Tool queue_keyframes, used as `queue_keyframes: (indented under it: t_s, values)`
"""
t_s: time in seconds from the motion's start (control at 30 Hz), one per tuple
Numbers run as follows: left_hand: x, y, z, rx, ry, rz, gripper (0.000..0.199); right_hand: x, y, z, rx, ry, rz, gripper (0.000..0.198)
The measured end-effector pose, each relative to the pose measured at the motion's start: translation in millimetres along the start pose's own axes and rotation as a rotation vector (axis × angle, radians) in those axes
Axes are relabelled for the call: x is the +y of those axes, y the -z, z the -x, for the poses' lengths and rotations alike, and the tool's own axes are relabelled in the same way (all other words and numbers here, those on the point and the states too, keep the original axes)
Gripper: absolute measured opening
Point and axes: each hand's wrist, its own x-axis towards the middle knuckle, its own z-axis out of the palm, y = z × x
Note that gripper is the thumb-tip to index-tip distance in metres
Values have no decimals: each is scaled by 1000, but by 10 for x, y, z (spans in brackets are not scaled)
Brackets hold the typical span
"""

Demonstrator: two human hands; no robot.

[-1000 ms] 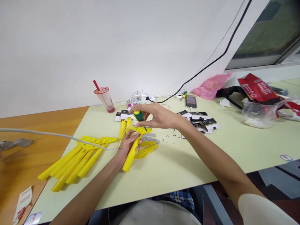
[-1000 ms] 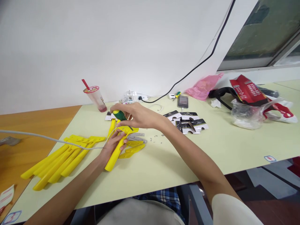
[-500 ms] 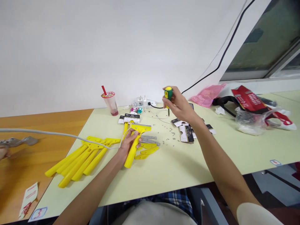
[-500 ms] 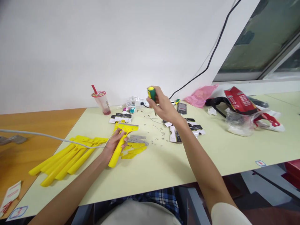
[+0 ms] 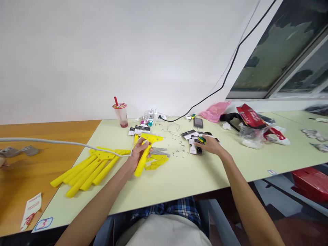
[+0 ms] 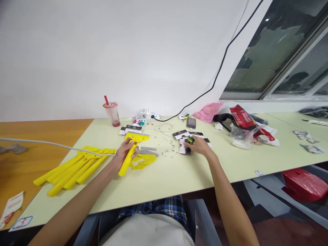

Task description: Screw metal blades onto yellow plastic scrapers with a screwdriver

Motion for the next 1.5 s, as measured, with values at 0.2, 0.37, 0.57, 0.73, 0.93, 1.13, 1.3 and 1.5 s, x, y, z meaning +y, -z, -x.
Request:
queue_keyframes:
  t_s: [0.2,0.37,0.57,0.73,0.93,1.13,1.3,1.5]
  values:
    - [8,8,-2,-16,-30,12,54,2,-144,114,-15,-30,-64,54]
    - [44,-25,14,24,-9,-10,56,-50,-133,91,1,-51,-152,47]
    - [34,-38,19,38,-11,-27,54,-16,20,197,-1,-68,-302,62]
    - [31,-158,23,55,-33,-62,58,-22,290,471,195,1,-431,60]
    - [205,-652,-60,-46,-122,-206,52,-297,531,853,330,143,-360,40]
    - [344,-1349,-335,-174,-312,-319,54,-622,513,992,254,457,-189,11]
    - [352,-1761,-454,-248,-364,-235,54,-810,427,1050,204,577,-91,38]
    - [261,-1887,-408,-274,-368,-145,52,-910,379,1102,162,637,-107,33]
